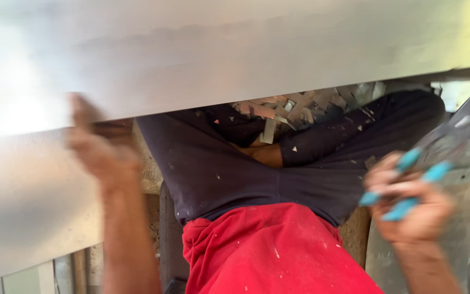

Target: The person cuts a metal sheet using shears, making various incisions and removing sections of the material while rotating the piece by hand.

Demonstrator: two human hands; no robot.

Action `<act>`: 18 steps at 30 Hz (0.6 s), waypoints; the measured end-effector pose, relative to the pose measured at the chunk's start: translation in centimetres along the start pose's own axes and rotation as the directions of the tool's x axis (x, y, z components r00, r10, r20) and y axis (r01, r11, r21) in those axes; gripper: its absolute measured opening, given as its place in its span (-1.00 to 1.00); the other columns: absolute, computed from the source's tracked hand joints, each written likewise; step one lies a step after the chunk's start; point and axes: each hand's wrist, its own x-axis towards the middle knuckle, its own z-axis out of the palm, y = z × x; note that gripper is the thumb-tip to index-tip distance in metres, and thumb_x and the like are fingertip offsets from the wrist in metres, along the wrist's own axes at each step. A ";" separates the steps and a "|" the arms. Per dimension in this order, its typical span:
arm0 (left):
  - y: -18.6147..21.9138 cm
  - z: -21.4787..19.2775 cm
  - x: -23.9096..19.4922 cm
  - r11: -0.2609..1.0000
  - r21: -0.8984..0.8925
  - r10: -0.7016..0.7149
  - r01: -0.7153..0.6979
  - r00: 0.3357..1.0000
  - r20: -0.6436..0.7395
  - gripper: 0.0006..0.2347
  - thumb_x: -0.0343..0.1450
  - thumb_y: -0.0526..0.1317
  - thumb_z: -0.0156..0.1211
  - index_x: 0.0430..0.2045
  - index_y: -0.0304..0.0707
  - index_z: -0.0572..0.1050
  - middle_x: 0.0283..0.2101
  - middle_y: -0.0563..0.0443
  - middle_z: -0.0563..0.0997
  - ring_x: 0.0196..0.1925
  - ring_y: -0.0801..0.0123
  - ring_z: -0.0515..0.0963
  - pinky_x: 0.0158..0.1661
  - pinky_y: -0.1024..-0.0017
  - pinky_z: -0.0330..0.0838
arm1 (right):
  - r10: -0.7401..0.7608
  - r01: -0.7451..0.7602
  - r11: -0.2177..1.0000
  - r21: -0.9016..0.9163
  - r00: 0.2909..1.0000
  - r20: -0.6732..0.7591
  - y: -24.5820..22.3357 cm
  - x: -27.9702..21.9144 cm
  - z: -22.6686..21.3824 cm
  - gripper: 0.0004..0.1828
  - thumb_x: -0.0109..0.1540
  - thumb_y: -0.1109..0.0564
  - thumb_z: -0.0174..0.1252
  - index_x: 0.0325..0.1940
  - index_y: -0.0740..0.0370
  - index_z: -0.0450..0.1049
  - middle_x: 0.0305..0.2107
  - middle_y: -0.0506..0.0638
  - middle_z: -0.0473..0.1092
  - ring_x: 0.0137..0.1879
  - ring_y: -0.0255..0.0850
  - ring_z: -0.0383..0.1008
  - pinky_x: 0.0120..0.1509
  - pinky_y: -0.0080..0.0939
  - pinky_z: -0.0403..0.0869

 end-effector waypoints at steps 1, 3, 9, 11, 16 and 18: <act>-1.3 -0.3 -1.0 0.999 -0.007 0.045 -0.045 0.987 0.157 -0.65 0.62 -0.08 0.32 -0.32 -0.35 0.31 -0.37 -0.06 0.39 -0.43 0.26 0.37 -0.41 0.28 0.35 | 0.023 -0.027 0.985 -0.172 0.999 -0.022 2.4 0.6 -0.3 -0.66 -0.05 0.26 0.00 -0.18 0.30 0.31 -0.41 0.04 0.33 -0.33 -0.16 0.41 -0.26 -0.18 0.43; -4.9 0.5 -3.9 0.991 -0.008 -0.128 0.134 0.961 0.246 -0.76 0.44 -0.15 0.24 -0.12 -0.32 0.50 -0.19 -0.07 0.63 -0.21 0.26 0.65 -0.24 0.28 0.68 | 0.123 -0.151 0.840 -0.521 0.989 -0.087 5.5 1.0 -0.7 -0.63 -0.06 0.26 0.00 -0.17 0.40 0.34 -0.41 0.14 0.36 -0.34 -0.08 0.42 -0.27 -0.11 0.41; -10.1 4.5 -10.3 0.981 0.164 -0.168 0.104 0.882 0.440 -0.78 0.53 -0.23 0.30 -0.07 -0.45 0.54 -0.07 -0.05 0.59 -0.06 0.39 0.57 -0.01 0.41 0.50 | 0.554 -0.019 0.323 -0.946 0.814 0.173 4.9 3.5 4.4 -0.38 -0.06 0.16 -0.05 0.08 0.39 0.37 -0.14 0.15 0.48 -0.03 -0.11 0.52 -0.05 -0.12 0.52; -9.6 4.5 -10.3 0.971 0.075 -0.236 0.228 0.849 0.473 -0.76 0.50 -0.24 0.34 -0.11 -0.51 0.55 -0.14 -0.07 0.61 -0.12 0.37 0.60 -0.05 0.39 0.53 | 0.635 -0.016 0.231 -0.973 0.760 0.138 3.8 4.2 7.2 -0.28 -0.09 0.17 -0.06 0.19 0.33 0.33 -0.06 0.09 0.49 0.04 -0.13 0.53 0.00 -0.12 0.57; -7.5 2.2 -8.0 0.937 0.305 -0.318 0.171 0.780 0.539 -0.77 0.47 -0.20 0.29 -0.18 -0.48 0.65 -0.24 -0.07 0.72 -0.19 0.36 0.69 -0.08 0.41 0.60 | 0.675 0.002 -0.157 -0.988 0.730 -0.106 4.3 7.2 11.6 -0.24 -0.14 0.26 -0.05 0.20 0.24 0.37 -0.16 0.07 0.50 -0.01 -0.14 0.53 0.00 -0.07 0.53; -7.1 1.8 -7.9 0.929 0.274 -0.366 0.250 0.733 0.573 -0.77 0.49 -0.21 0.25 -0.15 -0.46 0.64 -0.22 -0.09 0.73 -0.15 0.33 0.72 -0.02 0.39 0.63 | 0.687 0.136 -0.217 -0.967 0.725 -0.052 4.3 8.1 12.6 -0.35 -0.11 0.26 -0.03 0.11 0.29 0.36 -0.20 0.09 0.43 -0.09 -0.11 0.51 -0.01 -0.08 0.53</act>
